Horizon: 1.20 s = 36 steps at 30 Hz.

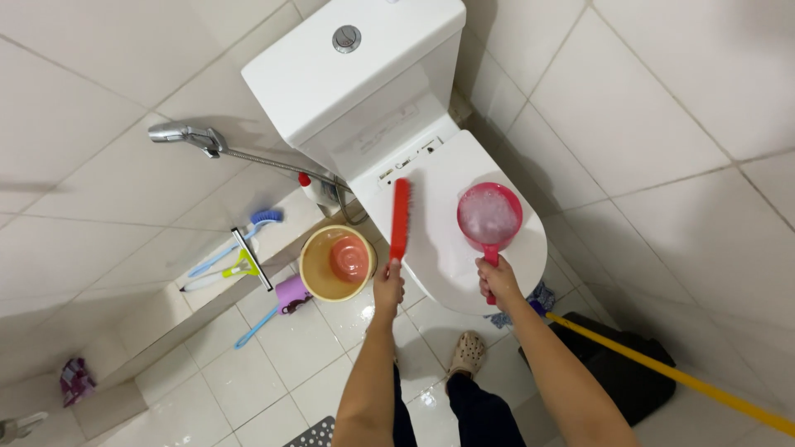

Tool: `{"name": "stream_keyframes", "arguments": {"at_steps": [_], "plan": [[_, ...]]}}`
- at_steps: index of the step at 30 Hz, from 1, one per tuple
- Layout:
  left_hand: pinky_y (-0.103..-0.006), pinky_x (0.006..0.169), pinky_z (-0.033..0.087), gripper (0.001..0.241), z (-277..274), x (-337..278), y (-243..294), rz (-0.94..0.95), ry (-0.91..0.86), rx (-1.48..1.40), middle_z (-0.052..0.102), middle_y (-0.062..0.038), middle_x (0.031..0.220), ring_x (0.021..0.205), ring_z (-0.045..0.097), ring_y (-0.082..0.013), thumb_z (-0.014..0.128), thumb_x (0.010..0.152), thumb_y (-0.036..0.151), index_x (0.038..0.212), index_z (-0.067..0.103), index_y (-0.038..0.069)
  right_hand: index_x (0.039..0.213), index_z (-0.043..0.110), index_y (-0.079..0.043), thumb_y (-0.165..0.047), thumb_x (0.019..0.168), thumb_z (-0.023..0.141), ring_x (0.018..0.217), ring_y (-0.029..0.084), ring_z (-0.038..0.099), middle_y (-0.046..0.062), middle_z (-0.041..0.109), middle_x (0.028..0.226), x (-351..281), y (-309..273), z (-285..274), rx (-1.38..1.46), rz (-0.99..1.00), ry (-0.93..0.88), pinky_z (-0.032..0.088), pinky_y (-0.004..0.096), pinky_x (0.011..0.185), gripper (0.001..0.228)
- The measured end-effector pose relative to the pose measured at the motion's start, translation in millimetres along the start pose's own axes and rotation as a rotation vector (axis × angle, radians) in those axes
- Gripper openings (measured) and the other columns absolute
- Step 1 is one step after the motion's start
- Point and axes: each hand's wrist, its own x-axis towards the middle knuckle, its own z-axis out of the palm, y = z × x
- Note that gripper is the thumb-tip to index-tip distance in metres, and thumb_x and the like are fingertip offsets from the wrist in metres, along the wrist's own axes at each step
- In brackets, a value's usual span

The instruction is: Cleaning a bathroom door with a cloth and then scrubbing the toilet and wall with a brush.

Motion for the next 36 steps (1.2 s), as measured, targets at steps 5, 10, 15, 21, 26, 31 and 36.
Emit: {"name": "stream_keyframes", "arguments": {"at_steps": [5, 10, 15, 21, 26, 31, 36], "plan": [[-0.0363, 0.051, 0.052, 0.060, 69, 62, -51, 0.189, 0.229, 0.179, 0.060, -0.006, 0.067, 0.058, 0.062, -0.0165, 0.045, 0.101, 0.056, 0.142, 0.055, 0.014, 0.096, 0.049, -0.012, -0.020, 0.093, 0.067, 0.043, 0.011, 0.038, 0.000, 0.048, 0.067, -2, -15, 2, -0.118, 0.031, 0.117, 0.031, 0.029, 0.036, 0.020], [-0.0549, 0.089, 0.056, 0.054, 131, 112, -10, 0.309, 0.048, 0.803, 0.073, -0.028, 0.105, 0.101, 0.069, -0.0482, 0.045, 0.105, 0.056, 0.135, 0.068, 0.018, 0.099, 0.048, -0.008, -0.017, 0.095, 0.064, 0.045, 0.011, 0.045, 0.003, 0.050, 0.070, 7, -29, 3, -0.118, -0.069, 0.253, 0.036, 0.030, 0.037, 0.019], [-0.0517, 0.086, 0.059, 0.053, 138, 112, 10, 0.353, 0.066, 0.572, 0.074, -0.026, 0.104, 0.097, 0.074, -0.0447, 0.044, 0.102, 0.051, 0.146, 0.052, 0.024, 0.101, 0.050, -0.008, -0.018, 0.095, 0.064, 0.045, 0.012, 0.044, 0.003, 0.050, 0.071, 11, -47, -4, -0.107, -0.109, 0.262, 0.036, 0.031, 0.036, 0.018], [-0.0535, 0.090, 0.054, 0.051, 164, 150, 29, 0.431, -0.052, 0.858, 0.073, -0.026, 0.108, 0.102, 0.069, -0.0463, 0.045, 0.102, 0.052, 0.145, 0.058, 0.027, 0.100, 0.051, -0.010, -0.018, 0.094, 0.065, 0.046, 0.010, 0.045, 0.001, 0.051, 0.070, 2, -61, -17, -0.063, -0.120, 0.300, 0.036, 0.029, 0.037, 0.017], [-0.0527, 0.089, 0.058, 0.055, 166, 143, 1, 0.383, 0.093, 0.618, 0.073, -0.025, 0.109, 0.103, 0.071, -0.0452, 0.044, 0.102, 0.056, 0.147, 0.052, 0.027, 0.094, 0.052, -0.009, -0.018, 0.093, 0.068, 0.043, 0.010, 0.042, 0.000, 0.047, 0.066, -21, -38, -42, -0.021, -0.145, 0.266, 0.031, 0.028, 0.035, 0.017], [-0.0562, 0.089, 0.054, 0.059, 135, 141, -35, 0.475, -0.154, 0.991, 0.072, -0.029, 0.104, 0.101, 0.068, -0.0484, 0.044, 0.101, 0.062, 0.135, 0.065, 0.019, 0.087, 0.052, -0.007, -0.014, 0.090, 0.070, 0.039, 0.012, 0.041, 0.001, 0.049, 0.062, -51, 2, -55, -0.059, -0.142, 0.353, 0.030, 0.031, 0.033, 0.019], [-0.0534, 0.069, 0.061, 0.063, 90, 117, -29, 0.339, 0.037, 0.699, 0.076, -0.026, 0.092, 0.084, 0.075, -0.0437, 0.035, 0.100, 0.059, 0.142, 0.057, 0.018, 0.087, 0.054, -0.008, -0.013, 0.089, 0.071, 0.040, 0.012, 0.041, 0.002, 0.049, 0.061, -98, 60, -66, -0.051, -0.098, 0.424, 0.031, 0.030, 0.034, 0.017]]}}
